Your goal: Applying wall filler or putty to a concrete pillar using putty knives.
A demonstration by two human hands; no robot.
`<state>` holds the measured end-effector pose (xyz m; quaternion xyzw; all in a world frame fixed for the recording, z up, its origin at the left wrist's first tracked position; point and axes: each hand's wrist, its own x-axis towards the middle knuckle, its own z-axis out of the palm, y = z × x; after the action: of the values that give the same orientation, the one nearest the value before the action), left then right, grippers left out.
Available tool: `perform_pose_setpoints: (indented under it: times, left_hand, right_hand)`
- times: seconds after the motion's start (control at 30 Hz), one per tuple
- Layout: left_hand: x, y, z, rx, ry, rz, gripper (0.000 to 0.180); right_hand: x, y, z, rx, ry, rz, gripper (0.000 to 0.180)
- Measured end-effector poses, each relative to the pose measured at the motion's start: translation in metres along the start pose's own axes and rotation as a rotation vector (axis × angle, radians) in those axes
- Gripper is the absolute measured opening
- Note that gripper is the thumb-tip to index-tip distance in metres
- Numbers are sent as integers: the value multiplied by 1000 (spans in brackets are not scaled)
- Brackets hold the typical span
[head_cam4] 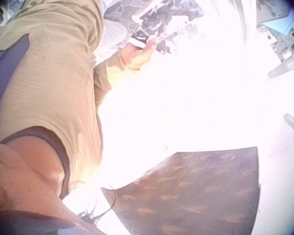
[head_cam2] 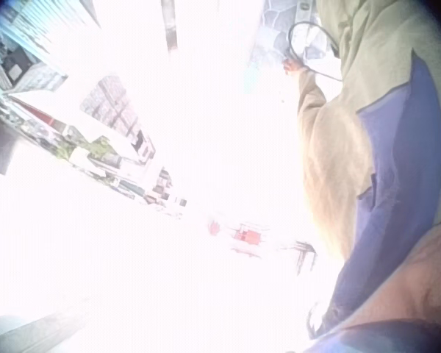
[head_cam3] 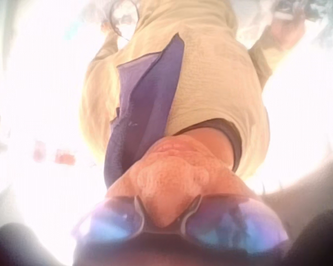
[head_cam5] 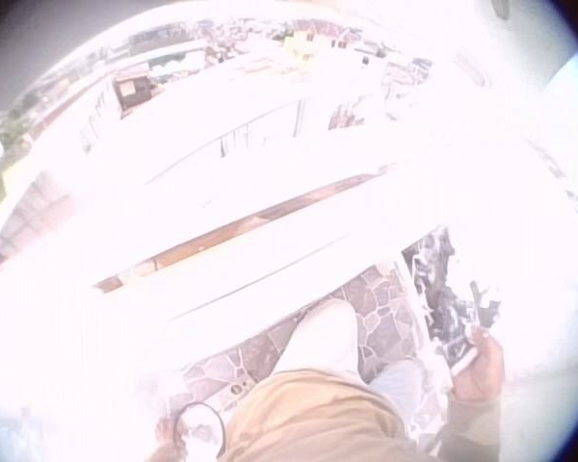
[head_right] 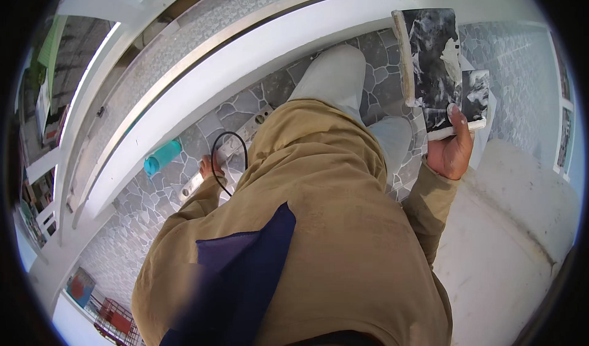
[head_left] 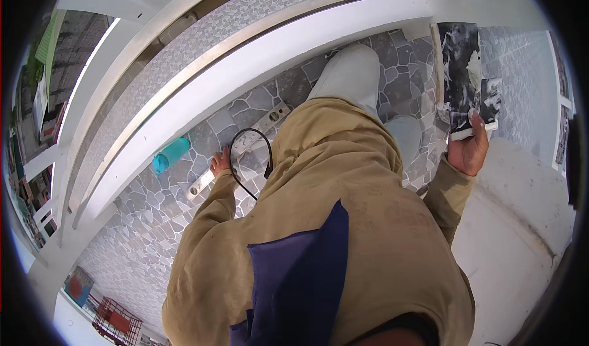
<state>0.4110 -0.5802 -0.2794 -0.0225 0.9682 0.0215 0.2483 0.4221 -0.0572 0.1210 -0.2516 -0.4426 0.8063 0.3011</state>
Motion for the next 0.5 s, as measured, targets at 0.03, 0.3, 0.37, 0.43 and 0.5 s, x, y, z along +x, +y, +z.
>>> perform_pose_setpoints:
  times: [0.03, 0.3, 0.37, 0.43, 0.5]
  left_hand:
    - [1, -35, 6, 14, 29, -234, 70]
    - [41, -27, -47, -424, -156, 111, 26]
    - [54, 25, -79, -643, 26, 671, 27]
    - [54, 81, -92, -2, 144, 961, 27]
    - [86, 59, -31, -271, 34, 927, 30]
  right_hand:
    - [2, 4, 5, 20, -11, 0, 21]
    - [-1, 24, -13, 157, 43, -25, 15]
    - [-3, 16, -2, 156, 91, -41, 14]
    - [-5, 16, -4, 169, 150, -66, 13]
    - [2, 29, -4, 190, 154, -2, 9]
